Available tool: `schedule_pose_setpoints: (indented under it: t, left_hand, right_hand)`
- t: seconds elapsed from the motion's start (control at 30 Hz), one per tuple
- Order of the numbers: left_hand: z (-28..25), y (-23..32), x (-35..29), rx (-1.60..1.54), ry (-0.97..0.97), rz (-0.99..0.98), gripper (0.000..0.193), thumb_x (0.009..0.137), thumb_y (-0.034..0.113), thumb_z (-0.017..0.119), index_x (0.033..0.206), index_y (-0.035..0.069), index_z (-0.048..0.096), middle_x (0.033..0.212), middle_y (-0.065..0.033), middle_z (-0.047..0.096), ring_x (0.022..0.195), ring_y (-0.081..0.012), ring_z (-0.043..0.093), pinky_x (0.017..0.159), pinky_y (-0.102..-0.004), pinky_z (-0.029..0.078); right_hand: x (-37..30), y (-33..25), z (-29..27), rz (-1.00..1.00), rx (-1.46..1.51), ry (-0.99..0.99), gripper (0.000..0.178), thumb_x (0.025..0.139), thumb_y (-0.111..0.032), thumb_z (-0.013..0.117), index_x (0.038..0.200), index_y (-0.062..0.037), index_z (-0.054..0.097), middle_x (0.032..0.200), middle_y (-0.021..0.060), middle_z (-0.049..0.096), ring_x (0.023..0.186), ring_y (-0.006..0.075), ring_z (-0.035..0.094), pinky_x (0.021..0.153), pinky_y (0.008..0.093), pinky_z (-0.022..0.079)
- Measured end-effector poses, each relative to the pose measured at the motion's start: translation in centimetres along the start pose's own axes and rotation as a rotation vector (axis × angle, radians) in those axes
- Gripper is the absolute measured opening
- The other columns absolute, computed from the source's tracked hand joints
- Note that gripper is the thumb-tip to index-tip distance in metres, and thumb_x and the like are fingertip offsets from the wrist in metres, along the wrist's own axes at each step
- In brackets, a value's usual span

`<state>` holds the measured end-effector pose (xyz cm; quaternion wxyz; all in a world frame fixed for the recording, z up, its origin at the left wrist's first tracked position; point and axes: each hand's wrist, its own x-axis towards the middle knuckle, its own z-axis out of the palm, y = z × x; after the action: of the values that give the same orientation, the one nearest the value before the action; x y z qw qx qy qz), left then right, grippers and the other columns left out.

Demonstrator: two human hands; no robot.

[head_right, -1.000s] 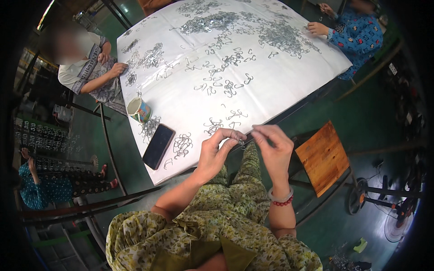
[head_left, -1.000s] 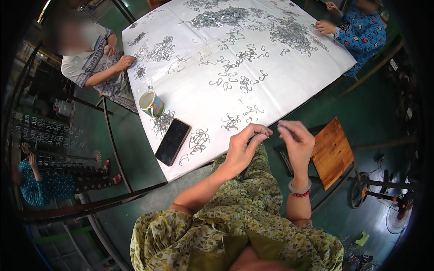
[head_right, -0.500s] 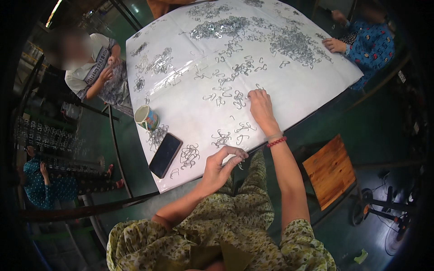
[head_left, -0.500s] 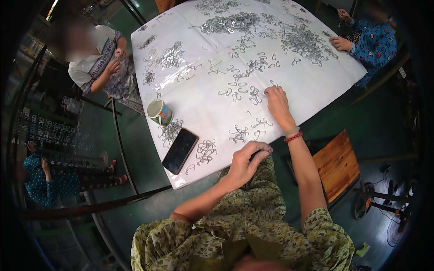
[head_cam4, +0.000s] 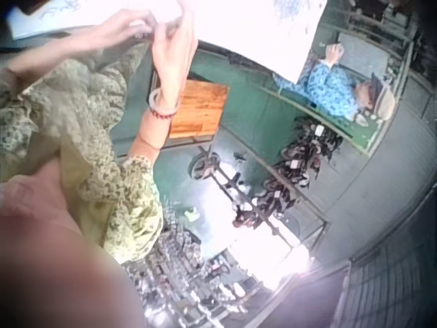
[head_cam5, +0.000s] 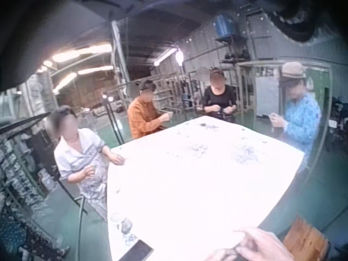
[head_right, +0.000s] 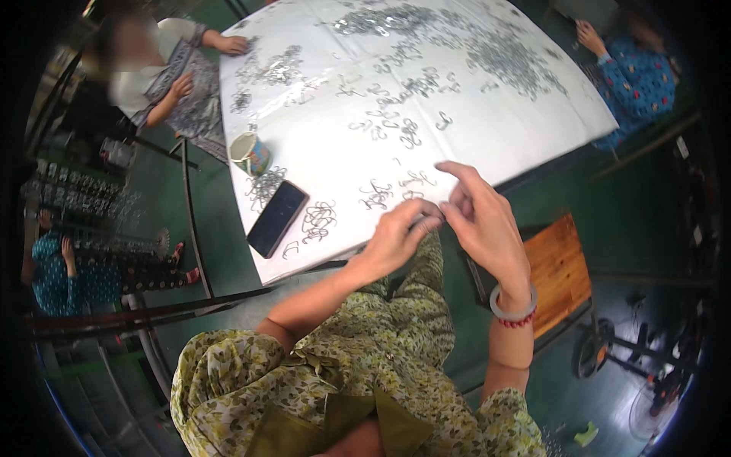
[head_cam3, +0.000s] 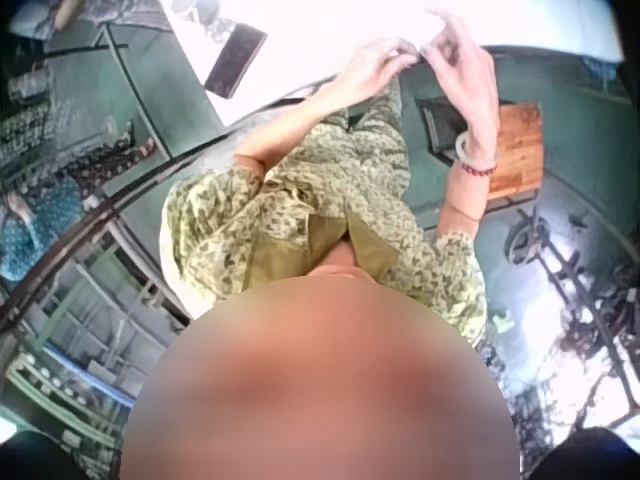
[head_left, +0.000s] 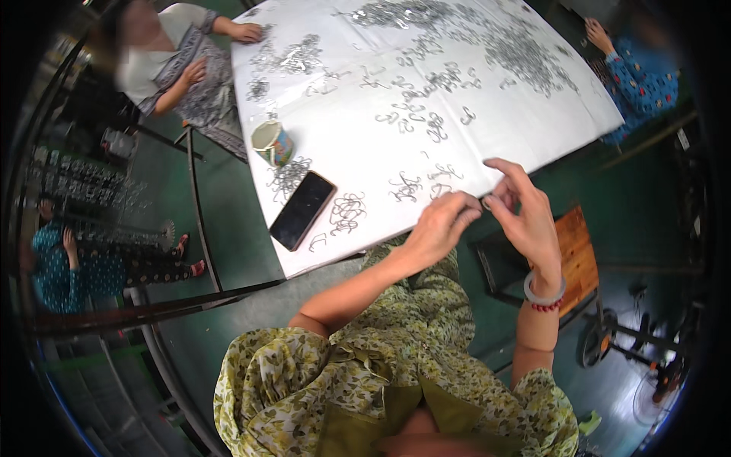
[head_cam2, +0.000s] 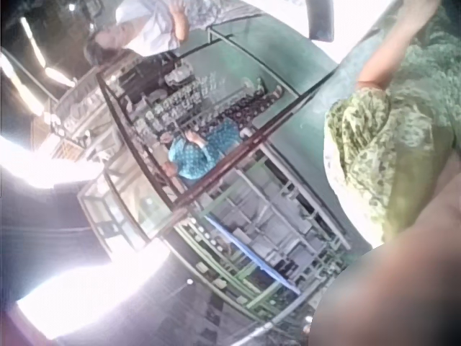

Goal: The person sits at a table and repeatedly picks up small metal hooks, bends them into shape, and places them on a white sheet. Other people at the table perform similar actions.

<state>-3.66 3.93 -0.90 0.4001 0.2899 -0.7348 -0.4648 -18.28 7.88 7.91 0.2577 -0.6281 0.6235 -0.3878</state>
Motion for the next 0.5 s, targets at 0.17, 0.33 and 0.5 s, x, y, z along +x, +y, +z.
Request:
schedule_pose_setpoints:
  t: [0.17,0.33,0.5]
  left_hand:
    - [-1.1,-0.3,-0.3,-0.04,-0.057,0.036,0.021,0.084,0.013,0.064,0.101,0.003,0.057,0.095,-0.0147,0.061,0.092,-0.0313,0.058,0.079,-0.0387,0.045]
    - [-6.8,-6.5,5.3,0.336,0.116,0.129,0.029,0.083,0.011,0.065,0.111,0.005,0.06,0.11,-0.0127,0.062,0.102,-0.0289,0.058,0.085,-0.0363,0.047]
    - [-15.1,-18.4,16.4,0.732,0.28,0.128,0.021,0.08,0.003,0.058,0.1,0.004,0.064,0.103,-0.0159,0.063,0.096,-0.0347,0.057,0.083,-0.0415,0.046]
  right_hand:
    - [-0.9,0.3,0.2,0.0,0.043,0.16,0.037,0.073,0.004,0.068,0.108,-0.0029,0.057,0.066,0.0049,0.06,0.059,0.0096,0.056,0.057,0.0232,0.044]
    - [-2.0,1.2,0.9,0.071,0.134,0.305,0.013,0.069,0.004,0.073,0.078,0.0037,0.063,0.071,0.0078,0.065,0.062,0.0105,0.062,0.056,0.0226,0.047]
    - [-3.0,2.5,1.5,0.172,0.184,0.29,0.011,0.073,0.007,0.067,0.084,0.0036,0.066,0.076,0.0088,0.066,0.06,0.0108,0.061,0.055,0.0212,0.047]
